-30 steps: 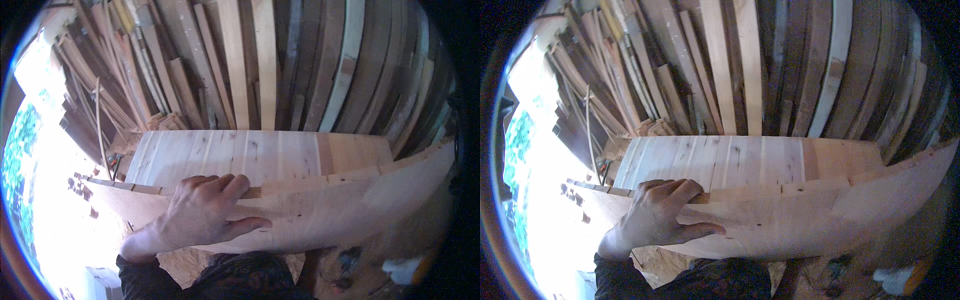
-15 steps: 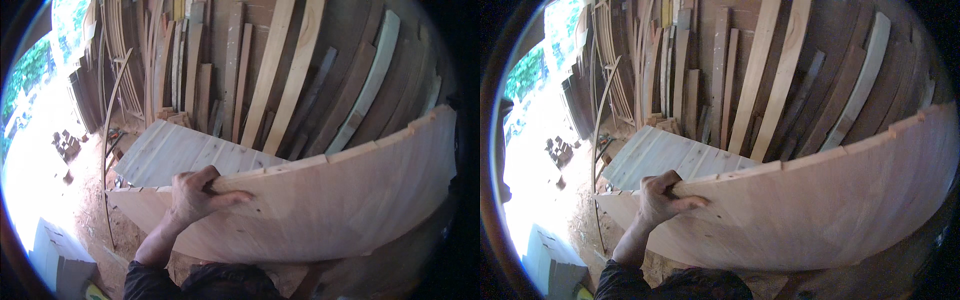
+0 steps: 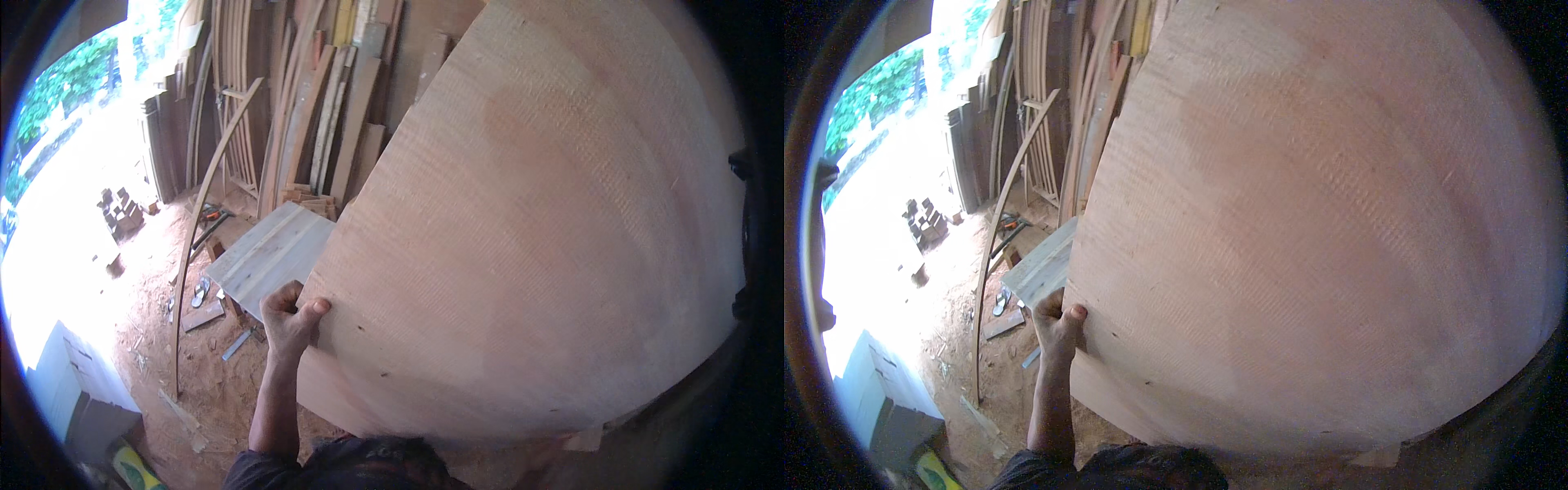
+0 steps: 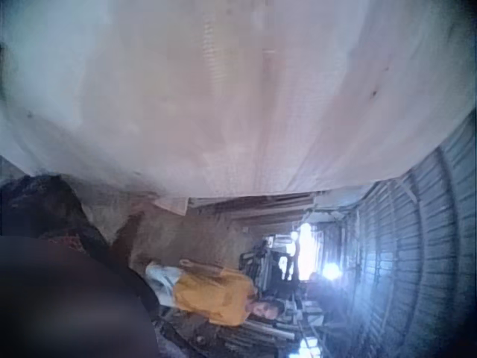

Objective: The person hammers a nail into a large wooden panel, then flips and brushes the panel to remove dust. They measure the panel with a tape measure and mark it with a pencil.

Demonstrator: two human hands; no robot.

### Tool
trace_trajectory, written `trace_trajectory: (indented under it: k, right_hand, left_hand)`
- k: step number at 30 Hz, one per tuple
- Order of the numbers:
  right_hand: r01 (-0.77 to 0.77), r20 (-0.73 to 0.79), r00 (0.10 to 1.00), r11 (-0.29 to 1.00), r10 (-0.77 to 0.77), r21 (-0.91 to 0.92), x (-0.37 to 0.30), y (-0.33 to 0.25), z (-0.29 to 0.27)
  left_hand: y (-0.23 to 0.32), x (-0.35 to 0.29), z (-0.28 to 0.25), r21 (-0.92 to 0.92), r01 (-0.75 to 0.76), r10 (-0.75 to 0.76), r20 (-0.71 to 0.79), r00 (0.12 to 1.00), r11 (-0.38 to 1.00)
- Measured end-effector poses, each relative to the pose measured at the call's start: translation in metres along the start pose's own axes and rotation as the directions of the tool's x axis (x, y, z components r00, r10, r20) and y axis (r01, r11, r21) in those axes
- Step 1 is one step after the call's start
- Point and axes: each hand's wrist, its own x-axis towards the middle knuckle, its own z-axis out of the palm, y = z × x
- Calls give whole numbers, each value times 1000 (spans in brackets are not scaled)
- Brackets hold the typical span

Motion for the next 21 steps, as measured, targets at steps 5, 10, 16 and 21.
trace_trajectory:
  k: [5, 10, 16, 21]
  right_hand:
    - [-56, 117, 992, 995, 46, 84, -25, 31, 20]
    - [9, 39, 999, 995, -13, 102, -18, 25, 41]
    - [-109, 15, 994, 987, 108, 115, -23, -15, 65]
    - [180, 63, 983, 974, -172, -139, -14, -46, 75]
  left_hand:
    - [-3, -4, -30, -3, -2, 2, -3, 1000, 1000]
    - [59, 24, -36, 125, -75, 54, 158, 986, 989]
    - [98, 57, 3, 5, 92, -91, 254, 963, 996]
    - [31, 39, 5, -109, 202, -197, 56, 979, 973]
